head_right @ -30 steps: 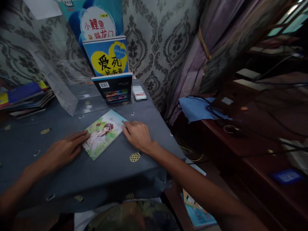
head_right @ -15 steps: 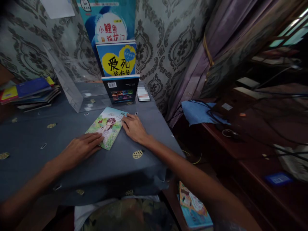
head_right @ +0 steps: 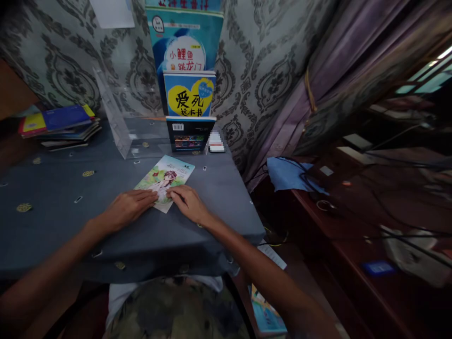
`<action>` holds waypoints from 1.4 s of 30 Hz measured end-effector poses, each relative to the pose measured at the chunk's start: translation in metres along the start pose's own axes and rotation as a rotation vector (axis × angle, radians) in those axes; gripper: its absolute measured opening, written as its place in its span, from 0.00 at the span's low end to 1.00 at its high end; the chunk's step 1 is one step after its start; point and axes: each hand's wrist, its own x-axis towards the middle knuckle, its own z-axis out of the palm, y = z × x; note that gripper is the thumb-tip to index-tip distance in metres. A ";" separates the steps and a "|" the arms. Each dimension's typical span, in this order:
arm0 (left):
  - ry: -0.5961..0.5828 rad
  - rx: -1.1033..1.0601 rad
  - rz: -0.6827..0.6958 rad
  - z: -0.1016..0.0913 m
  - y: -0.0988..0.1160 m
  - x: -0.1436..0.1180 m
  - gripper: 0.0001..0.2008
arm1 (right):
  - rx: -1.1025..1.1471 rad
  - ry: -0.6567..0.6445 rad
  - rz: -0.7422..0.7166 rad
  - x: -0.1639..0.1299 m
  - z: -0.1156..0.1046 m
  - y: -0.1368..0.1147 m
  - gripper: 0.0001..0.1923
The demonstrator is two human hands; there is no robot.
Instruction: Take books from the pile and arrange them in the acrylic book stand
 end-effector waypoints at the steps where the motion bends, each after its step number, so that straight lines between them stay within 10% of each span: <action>1: 0.005 -0.010 -0.008 0.000 0.000 0.000 0.17 | 0.015 0.003 0.005 -0.001 0.000 -0.001 0.17; 17: 0.042 -0.102 -0.081 0.000 0.002 0.000 0.18 | -0.076 -0.043 0.032 -0.002 0.001 -0.004 0.14; 27: -0.018 -0.043 -0.558 0.015 -0.016 0.041 0.19 | -0.455 -0.004 0.216 -0.001 0.007 -0.001 0.21; 42: 0.083 -0.011 -0.583 0.034 -0.027 0.052 0.18 | -0.635 -0.105 0.358 0.015 0.001 0.010 0.29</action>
